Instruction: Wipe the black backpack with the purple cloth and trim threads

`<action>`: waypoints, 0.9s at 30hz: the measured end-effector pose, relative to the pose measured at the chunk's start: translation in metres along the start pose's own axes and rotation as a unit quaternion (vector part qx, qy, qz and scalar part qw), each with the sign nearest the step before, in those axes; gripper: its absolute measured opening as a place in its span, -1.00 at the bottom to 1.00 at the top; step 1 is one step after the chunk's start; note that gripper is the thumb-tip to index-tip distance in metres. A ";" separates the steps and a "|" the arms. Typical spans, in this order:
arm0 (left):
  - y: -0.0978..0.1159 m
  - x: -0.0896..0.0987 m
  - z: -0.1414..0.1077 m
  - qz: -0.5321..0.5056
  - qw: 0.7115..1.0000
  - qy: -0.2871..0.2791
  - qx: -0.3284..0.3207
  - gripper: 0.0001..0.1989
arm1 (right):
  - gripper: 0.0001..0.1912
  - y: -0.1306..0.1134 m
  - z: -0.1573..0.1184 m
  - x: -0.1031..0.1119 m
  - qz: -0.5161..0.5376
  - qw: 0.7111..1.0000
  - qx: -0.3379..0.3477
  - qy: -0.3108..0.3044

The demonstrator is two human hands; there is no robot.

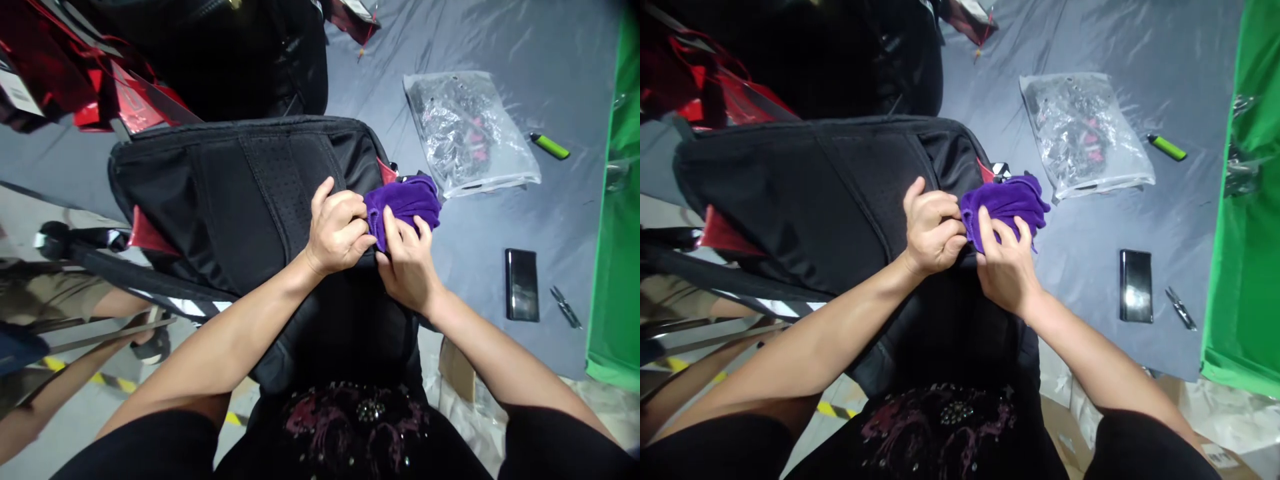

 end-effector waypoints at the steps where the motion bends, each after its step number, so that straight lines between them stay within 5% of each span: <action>1: 0.000 -0.001 0.000 -0.005 1.000 -0.002 0.000 -0.52 | -0.26 -0.001 0.002 -0.002 0.001 1.000 -0.003 -0.010; 8: -0.002 0.000 -0.002 -0.012 1.000 0.014 0.005 -0.55 | -0.24 -0.001 0.013 -0.003 0.018 0.999 0.041 -0.022; 12: -0.002 -0.004 -0.004 -0.002 1.000 -0.025 0.011 -0.49 | -0.23 0.008 0.008 -0.002 0.026 0.999 0.002 -0.023; 17: -0.002 -0.001 -0.004 0.008 1.000 -0.003 0.014 -0.52 | -0.26 -0.002 0.009 -0.005 0.022 0.999 0.033 -0.020; 22: 0.002 0.000 -0.001 0.032 0.999 -0.013 -0.012 -0.51 | -0.26 0.002 0.010 -0.005 0.011 1.000 -0.014 -0.019; 27: 0.000 0.002 0.001 0.046 0.999 0.001 -0.009 -0.53 | -0.43 0.005 0.002 -0.004 0.027 1.000 0.008 0.013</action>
Point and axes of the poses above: each hand's wrist, its own z-axis towards the middle knuckle, its own x-axis out of the back of the hand, y = z × x, the point moved 6 cm from there along z, towards the middle knuckle, and after that the axes turned 15 degrees about -x, right-handed, at the moved point
